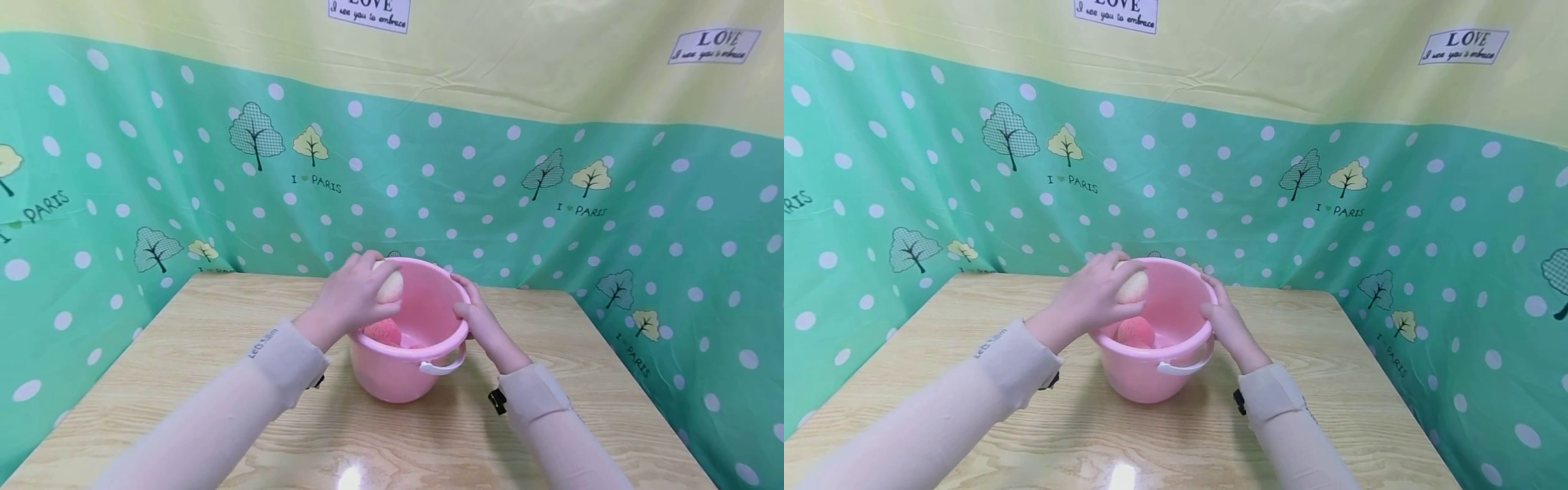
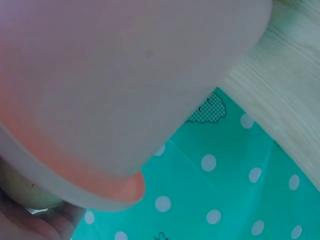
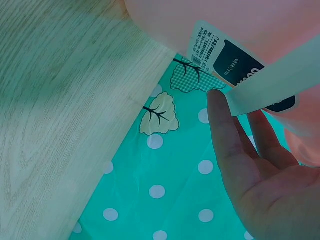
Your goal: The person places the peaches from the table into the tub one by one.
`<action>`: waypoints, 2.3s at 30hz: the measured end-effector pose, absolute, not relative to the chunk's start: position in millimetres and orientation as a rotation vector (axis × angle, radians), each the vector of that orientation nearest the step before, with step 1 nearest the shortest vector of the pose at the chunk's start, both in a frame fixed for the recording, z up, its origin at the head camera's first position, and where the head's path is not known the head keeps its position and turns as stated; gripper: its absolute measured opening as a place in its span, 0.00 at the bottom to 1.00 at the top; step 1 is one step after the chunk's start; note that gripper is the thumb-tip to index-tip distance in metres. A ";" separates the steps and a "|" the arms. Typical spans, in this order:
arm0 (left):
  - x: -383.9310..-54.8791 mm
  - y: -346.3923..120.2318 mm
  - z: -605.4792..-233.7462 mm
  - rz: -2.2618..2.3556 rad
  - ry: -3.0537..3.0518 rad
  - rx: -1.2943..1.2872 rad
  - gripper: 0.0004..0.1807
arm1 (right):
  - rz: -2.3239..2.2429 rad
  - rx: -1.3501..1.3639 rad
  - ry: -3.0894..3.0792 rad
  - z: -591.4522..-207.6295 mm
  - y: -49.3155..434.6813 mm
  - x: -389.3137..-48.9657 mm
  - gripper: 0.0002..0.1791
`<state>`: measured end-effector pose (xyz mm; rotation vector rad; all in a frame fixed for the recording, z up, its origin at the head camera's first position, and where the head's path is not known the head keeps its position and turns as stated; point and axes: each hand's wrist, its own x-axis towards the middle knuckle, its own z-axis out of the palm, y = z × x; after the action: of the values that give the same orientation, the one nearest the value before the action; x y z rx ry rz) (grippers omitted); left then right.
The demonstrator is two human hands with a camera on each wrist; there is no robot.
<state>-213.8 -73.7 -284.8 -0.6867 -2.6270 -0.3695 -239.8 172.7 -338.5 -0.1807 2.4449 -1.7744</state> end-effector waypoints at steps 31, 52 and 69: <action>-222.3 -50.4 -300.4 -0.348 -2.495 -0.842 0.25 | -1.762 -0.169 2.461 -340.6 172.7 -241.7 0.43; -224.6 -41.2 -295.1 -0.273 -2.683 -0.767 0.28 | -1.767 -0.180 2.450 -338.3 173.4 -239.9 0.44; -224.6 -43.1 -296.8 -0.286 -2.650 -0.823 0.33 | -1.765 -0.175 2.447 -338.0 173.5 -240.0 0.41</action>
<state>-224.6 -43.1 -296.8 -0.8232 -2.6503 -0.2859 -240.0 173.5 -338.0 -0.1749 2.4465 -1.7647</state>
